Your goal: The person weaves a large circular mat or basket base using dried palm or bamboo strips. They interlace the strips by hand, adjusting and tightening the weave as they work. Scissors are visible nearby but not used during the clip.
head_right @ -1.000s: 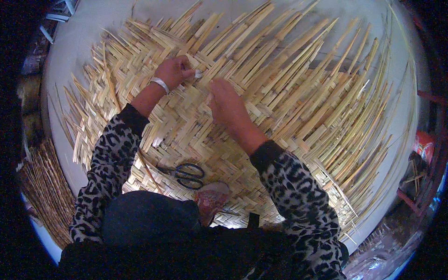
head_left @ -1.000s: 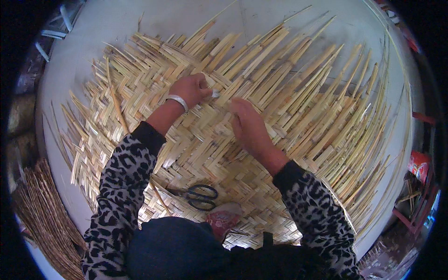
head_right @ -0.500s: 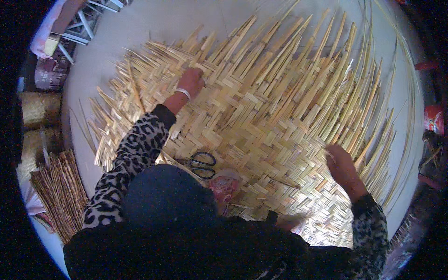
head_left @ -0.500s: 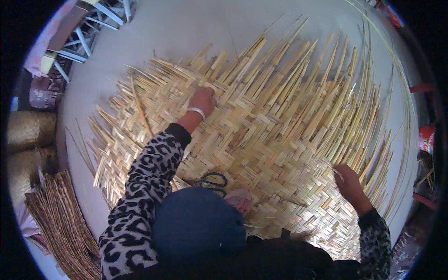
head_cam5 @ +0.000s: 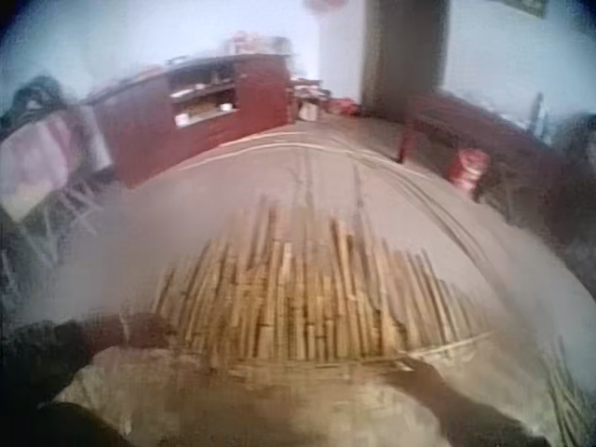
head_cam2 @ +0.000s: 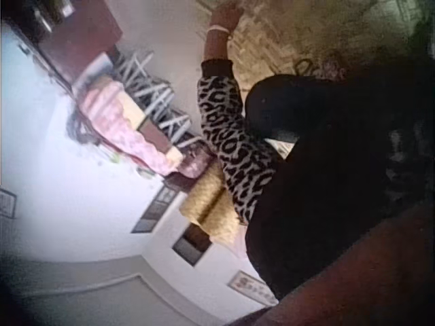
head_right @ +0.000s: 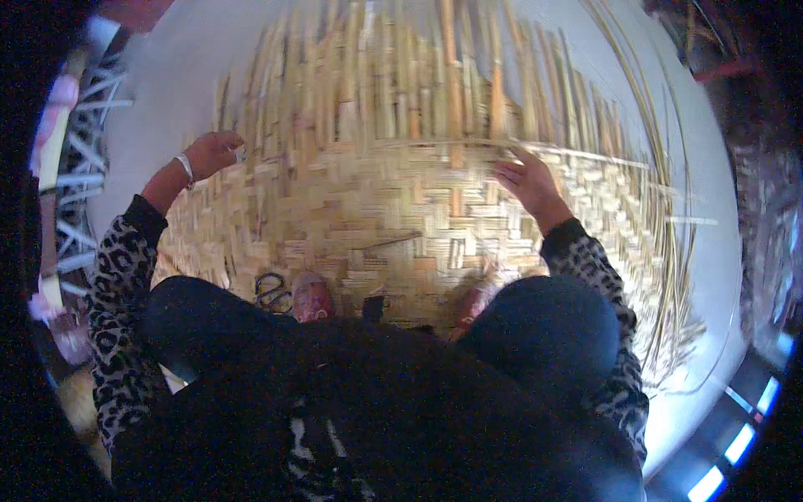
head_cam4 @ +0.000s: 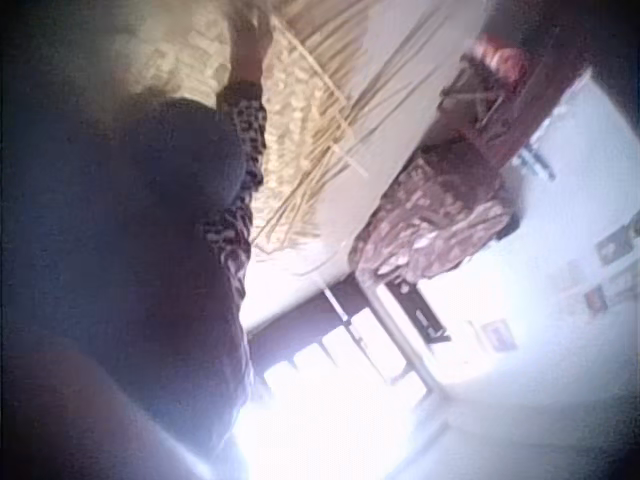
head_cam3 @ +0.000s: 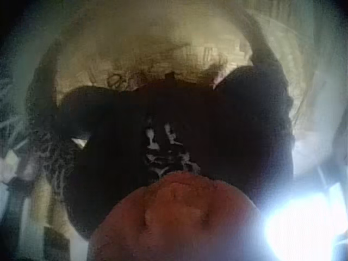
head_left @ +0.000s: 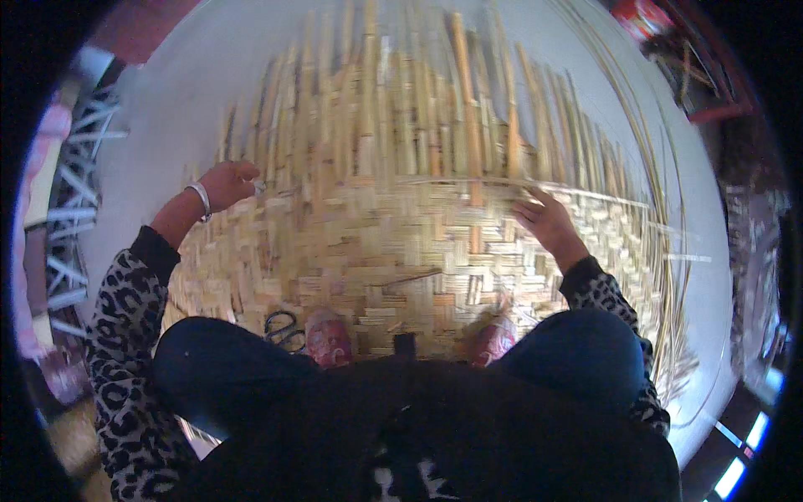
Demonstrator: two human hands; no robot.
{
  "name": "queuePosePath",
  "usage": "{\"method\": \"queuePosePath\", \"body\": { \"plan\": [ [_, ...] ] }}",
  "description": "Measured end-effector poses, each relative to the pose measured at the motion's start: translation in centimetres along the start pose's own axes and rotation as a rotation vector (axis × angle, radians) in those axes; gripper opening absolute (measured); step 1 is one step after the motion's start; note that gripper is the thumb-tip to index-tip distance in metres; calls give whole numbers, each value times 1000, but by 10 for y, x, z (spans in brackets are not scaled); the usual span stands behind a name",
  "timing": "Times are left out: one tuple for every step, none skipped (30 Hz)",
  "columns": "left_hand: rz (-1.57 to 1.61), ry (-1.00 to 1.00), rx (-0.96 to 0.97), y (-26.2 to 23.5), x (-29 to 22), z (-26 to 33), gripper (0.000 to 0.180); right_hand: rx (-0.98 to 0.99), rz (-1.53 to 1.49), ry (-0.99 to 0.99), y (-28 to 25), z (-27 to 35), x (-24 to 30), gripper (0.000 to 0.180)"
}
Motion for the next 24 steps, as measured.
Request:
{"method": "queuePosePath", "body": {
  "plan": [
    [-72, 87, 37, -7, -38, -20, 37, -106, -171, 18, -7, -1, -5, 45],
    [-142, 172, 72, -7, -74, -40, 36, -225, -163, 14, -14, -2, -10, 39],
    [-155, 225, 75, 1, -108, -60, 35, -206, -173, -7, -14, -3, -11, 34],
    [-156, 332, 55, 13, -144, -81, 35, -200, -219, -27, -16, -3, -10, 29],
    [-111, 314, 113, 30, -166, -106, 39, -158, -277, -41, -15, -1, -9, 25],
    [-53, 352, 107, 51, -192, -125, 44, -180, -318, -41, -19, 1, -9, 20],
    [-86, 423, 32, 73, -215, -139, 45, -66, -315, -80, -14, 3, -3, 17],
    [-118, 481, -44, 92, -232, -150, 45, -40, -300, -98, -13, 6, 3, 15],
    [-98, 476, -37, 108, -241, -162, 45, -1, -284, -131, -9, 9, 10, 12],
    [-88, 442, -11, 122, -247, -174, 45, 92, -276, -152, -2, 14, 16, 16],
    [-83, 391, 29, 131, -249, -186, 44, 59, -220, -123, 1, 16, 17, 18],
    [-35, 395, 65, 133, -251, -194, 42, 76, -173, -110, 7, 17, 19, 19],
    [6, 377, 121, 135, -252, -200, 40, 174, -123, -123, 17, 19, 21, 21],
    [39, 333, 171, 134, -251, -204, 38, 173, -86, -76, 23, 17, 20, 26],
    [29, 343, 194, 132, -253, -205, 36, 181, -74, -61, 28, 13, 20, 25],
    [12, 328, 214, 130, -255, -205, 34, 206, -51, -56, 34, 9, 20, 25],
    [-6, 313, 233, 128, -257, -204, 32, 221, -31, -42, 40, 2, 18, 24],
    [-10, 303, 231, 126, -258, -202, 32, 307, 55, -70, 48, -7, 22, 25],
    [-14, 293, 228, 124, -258, -198, 32, 293, 195, -83, 51, -18, 25, 26],
    [-11, 287, 227, 122, -258, -195, 31, 334, 306, -109, 58, -30, 29, 27],
    [-28, 291, 213, 120, -258, -192, 31, 375, 418, -135, 65, -41, 34, 28],
    [-39, 300, 196, 118, -258, -190, 30, 306, 283, -59, 68, -56, 32, 35],
    [-50, 309, 179, 116, -257, -188, 30, 339, 349, -89, 77, -66, 35, 32],
    [-37, 316, 182, 114, -255, -188, 29, 297, 429, -76, 81, -77, 38, 30]
  ]
}}
Point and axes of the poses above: each hand's wrist, its own z-axis away from the middle knuckle, its own y-axis out of the palm, x = y × z, the point moved 6 cm from there along -z, towards the middle knuckle, and after that the axes turned 3 degrees about x, right-handed, at the moved point
